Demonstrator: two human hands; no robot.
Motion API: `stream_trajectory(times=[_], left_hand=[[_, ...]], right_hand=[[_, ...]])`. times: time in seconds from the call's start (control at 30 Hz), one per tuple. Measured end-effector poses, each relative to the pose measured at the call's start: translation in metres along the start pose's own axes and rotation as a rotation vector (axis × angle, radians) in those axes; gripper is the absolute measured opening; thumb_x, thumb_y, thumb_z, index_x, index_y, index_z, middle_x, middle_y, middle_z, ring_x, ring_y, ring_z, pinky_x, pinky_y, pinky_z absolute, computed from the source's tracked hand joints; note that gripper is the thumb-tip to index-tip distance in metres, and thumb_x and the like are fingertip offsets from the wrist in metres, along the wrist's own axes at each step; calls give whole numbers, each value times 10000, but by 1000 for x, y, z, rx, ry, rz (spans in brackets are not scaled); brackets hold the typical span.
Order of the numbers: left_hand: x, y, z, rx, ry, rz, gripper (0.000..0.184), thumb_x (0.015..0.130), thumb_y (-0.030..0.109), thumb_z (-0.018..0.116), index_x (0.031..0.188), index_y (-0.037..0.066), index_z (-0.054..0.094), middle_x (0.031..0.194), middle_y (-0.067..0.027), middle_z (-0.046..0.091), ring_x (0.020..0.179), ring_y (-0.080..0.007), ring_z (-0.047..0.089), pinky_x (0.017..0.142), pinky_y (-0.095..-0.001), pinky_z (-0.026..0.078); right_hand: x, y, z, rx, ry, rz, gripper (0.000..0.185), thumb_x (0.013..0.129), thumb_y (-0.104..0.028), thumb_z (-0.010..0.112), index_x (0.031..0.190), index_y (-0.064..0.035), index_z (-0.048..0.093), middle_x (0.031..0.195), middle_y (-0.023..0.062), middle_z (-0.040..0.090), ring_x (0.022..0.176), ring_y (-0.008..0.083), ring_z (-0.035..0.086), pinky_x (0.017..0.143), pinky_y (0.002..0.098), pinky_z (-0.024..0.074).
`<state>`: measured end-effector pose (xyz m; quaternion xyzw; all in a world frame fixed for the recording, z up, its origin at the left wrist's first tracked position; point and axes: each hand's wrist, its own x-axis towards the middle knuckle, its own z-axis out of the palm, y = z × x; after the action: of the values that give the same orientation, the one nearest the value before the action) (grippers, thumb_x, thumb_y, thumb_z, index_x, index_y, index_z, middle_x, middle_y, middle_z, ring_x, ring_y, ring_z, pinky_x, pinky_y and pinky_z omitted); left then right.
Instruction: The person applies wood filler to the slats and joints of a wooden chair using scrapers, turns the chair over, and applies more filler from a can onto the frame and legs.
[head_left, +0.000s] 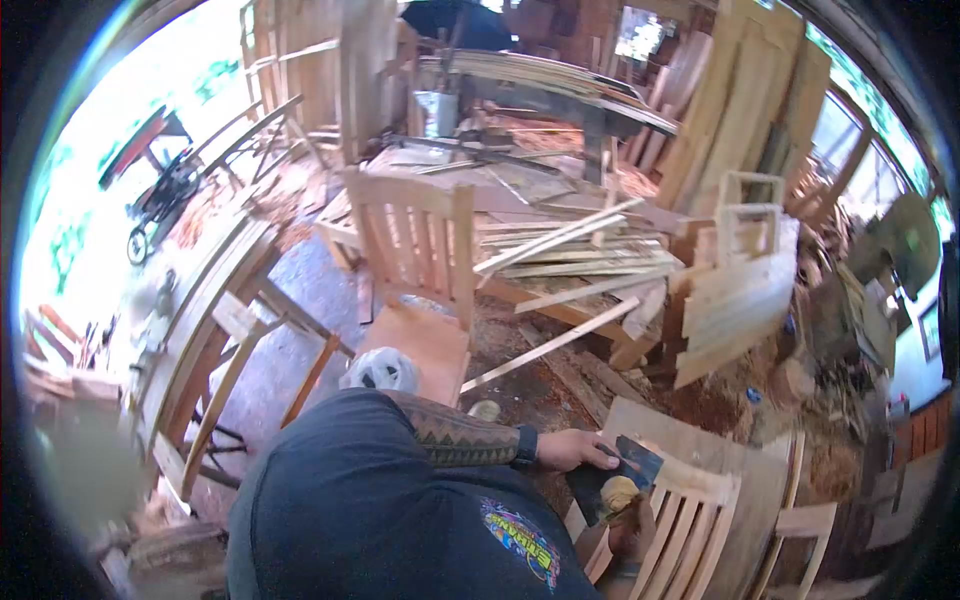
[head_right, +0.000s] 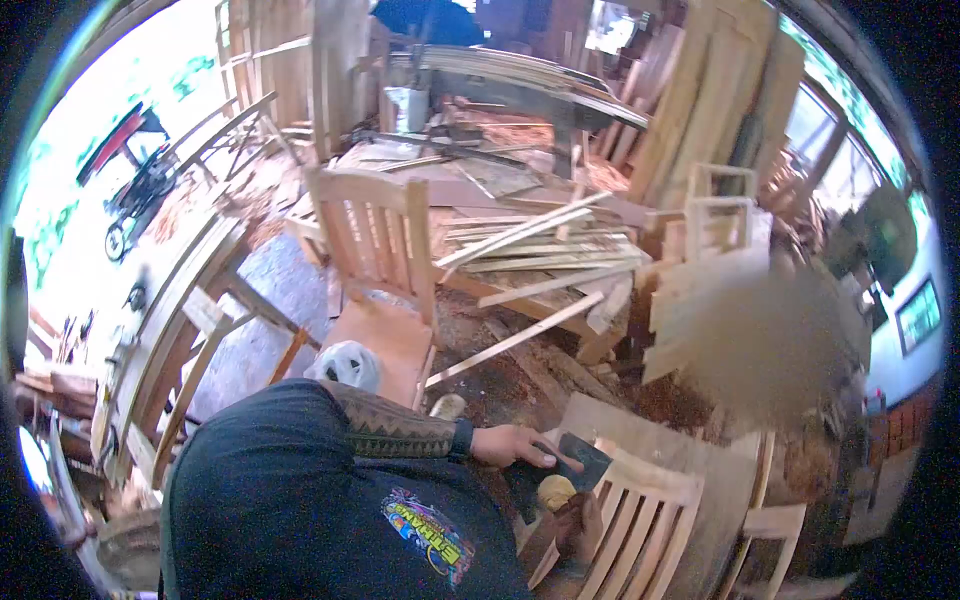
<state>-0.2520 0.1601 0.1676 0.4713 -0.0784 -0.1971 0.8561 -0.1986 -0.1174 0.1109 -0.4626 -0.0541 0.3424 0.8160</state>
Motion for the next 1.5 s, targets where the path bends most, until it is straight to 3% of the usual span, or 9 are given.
stream_trajectory(times=[0.07, 0.2, 0.33, 0.47, 0.73, 0.93, 1.07, 1.17, 1.5], left_hand=[[-8, 25, 6, 24, 29, 50, 408, 1050, 279, 574, 1382, 47, 619, 1401, -36, 611, 1259, -141, 538, 1109, -306, 403], [-9, 37, -11, 140, 37, 33, 470, 1053, 326, 548, 1447, 69, 569, 1501, -61, 531, 1361, -161, 451, 1182, -300, 278], [4, 37, -26, 99, 0, 24, 467, 1048, 328, 558, 1429, 60, 586, 1477, -50, 556, 1337, -155, 474, 1168, -297, 301], [20, 50, -33, -2, -54, -72, 453, 1047, 313, 561, 1417, 54, 596, 1445, -52, 582, 1312, -154, 499, 1160, -297, 315], [49, 84, -45, -9, -193, -86, 463, 1020, 227, 591, 1397, -41, 565, 1376, -122, 623, 1241, -192, 587, 1091, -329, 434], [84, 101, -76, 66, 205, -231, 402, 1061, 285, 523, 1249, -53, 633, 1139, -132, 718, 986, -205, 702, 911, -320, 556], [99, 115, -92, 724, 163, -174, 370, 1053, 275, 538, 1221, -37, 644, 1025, -116, 728, 861, -161, 701, 813, -306, 556], [109, 107, -84, 273, 136, -232, 363, 1057, 286, 531, 1171, -27, 676, 993, -91, 730, 842, -156, 700, 779, -318, 542], [122, 87, -81, 556, -3, -176, 321, 1071, 215, 509, 1127, -53, 678, 994, -54, 710, 897, -110, 620, 831, -291, 505]], right_hand=[[11, -2, 0, 126, -49, 4, 386, 1067, -318, 520, 1252, 16, 576, 1071, 77, 623, 1002, 191, 625, 893, 327, 521], [40, 14, -2, -482, 13, -225, 463, 1107, -376, 399, 1367, -16, 527, 1245, 114, 648, 1118, 273, 631, 970, 370, 490], [46, -10, 44, -767, 78, -353, 427, 1091, -354, 456, 1282, 14, 559, 1204, 102, 627, 1046, 221, 624, 915, 342, 511], [61, -25, 77, -228, 292, -145, 456, 1085, -400, 461, 1198, 17, 607, 1139, 101, 637, 989, 199, 641, 849, 338, 543], [84, -67, 136, -208, 483, 92, 625, 1017, -579, 511, 1107, 8, 707, 1030, 107, 721, 867, 193, 685, 787, 333, 553], [82, -76, 100, -541, 688, -332, 400, 1025, -318, 600, 1197, 38, 656, 1058, 99, 719, 941, 182, 670, 841, 317, 527], [57, -87, 115, -1250, 673, -272, 274, 970, -102, 584, 1220, -27, 667, 1078, 159, 715, 1008, 290, 686, 898, 368, 534], [60, -75, 130, -1493, 536, -594, 413, 855, -94, 638, 1262, -30, 640, 1157, 178, 679, 1051, 392, 647, 922, 426, 526], [72, -45, 155, -1734, 612, -436, 490, 775, -132, 641, 1260, -65, 633, 1206, 104, 650, 1039, 293, 615, 930, 415, 475]])
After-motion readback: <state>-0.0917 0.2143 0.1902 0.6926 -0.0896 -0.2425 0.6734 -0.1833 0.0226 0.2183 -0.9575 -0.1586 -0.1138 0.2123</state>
